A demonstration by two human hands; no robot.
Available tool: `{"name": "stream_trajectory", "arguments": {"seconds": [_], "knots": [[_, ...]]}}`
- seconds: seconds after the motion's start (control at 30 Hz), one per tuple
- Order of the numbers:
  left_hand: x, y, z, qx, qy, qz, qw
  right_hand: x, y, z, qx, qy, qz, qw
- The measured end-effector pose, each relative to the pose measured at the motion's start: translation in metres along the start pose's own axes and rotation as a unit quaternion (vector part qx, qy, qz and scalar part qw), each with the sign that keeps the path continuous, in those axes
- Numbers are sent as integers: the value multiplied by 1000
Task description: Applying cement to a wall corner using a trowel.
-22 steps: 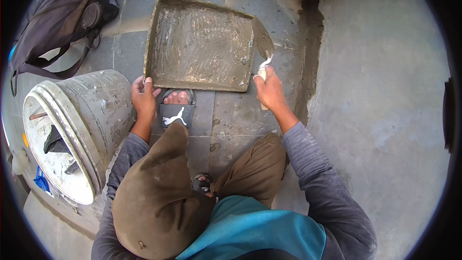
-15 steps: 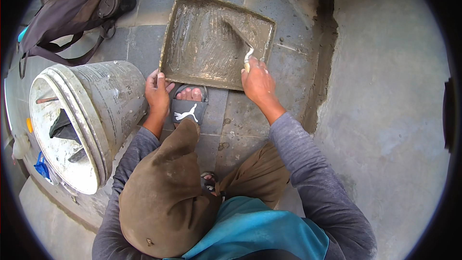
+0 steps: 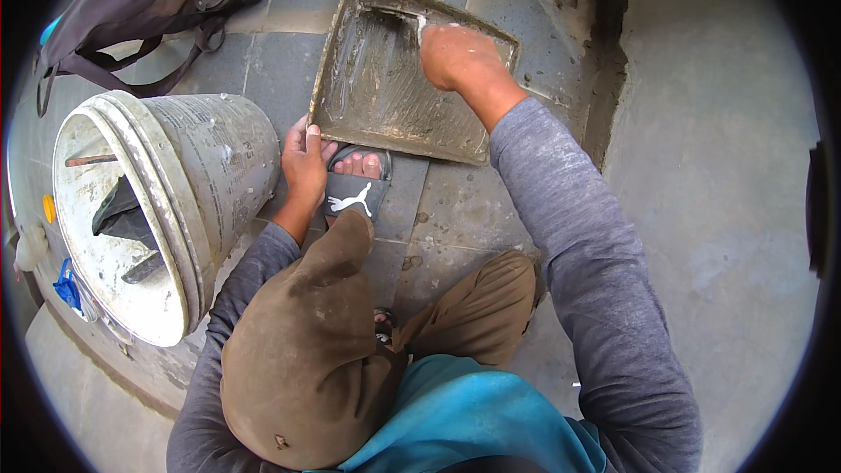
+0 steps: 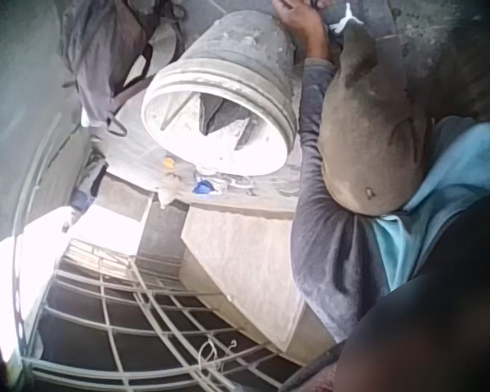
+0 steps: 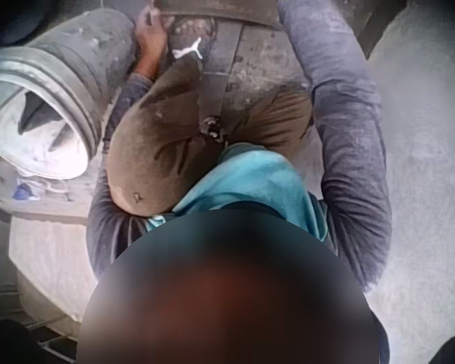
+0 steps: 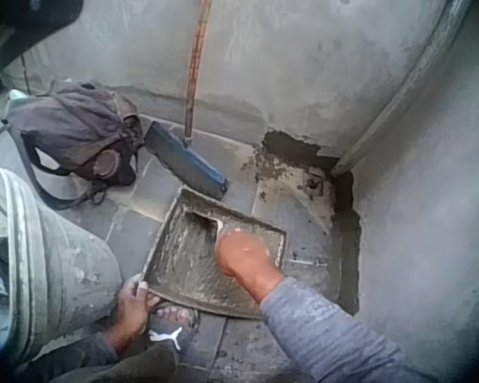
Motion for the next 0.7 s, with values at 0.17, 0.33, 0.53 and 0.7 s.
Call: {"name": "stream_trajectory", "arguments": {"seconds": [0.17, 0.33, 0.53, 0.7], "knots": [[-6, 8, 1, -31, -22, 9, 999, -34, -2, 13, -5, 48, 51, 998], [0, 8, 1, -43, -9, 24, 999, -44, -17, -6, 13, 24, 95, 995], [-4, 10, 4, -59, -21, 47, 997, -48, -13, 13, 49, 195, -30, 979], [-5, 8, 0, -67, -15, 52, 996, -52, -14, -2, 124, 138, -76, 980]]}}
Point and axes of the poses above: each hand's wrist, its own z-axis towards the middle knuckle, its own x-axis out of the back of the hand, y = z × x, the point moved 7 cm from there along z, towards the middle knuckle, and after that the axes turned 12 degrees about z, right-handed, at the moved point
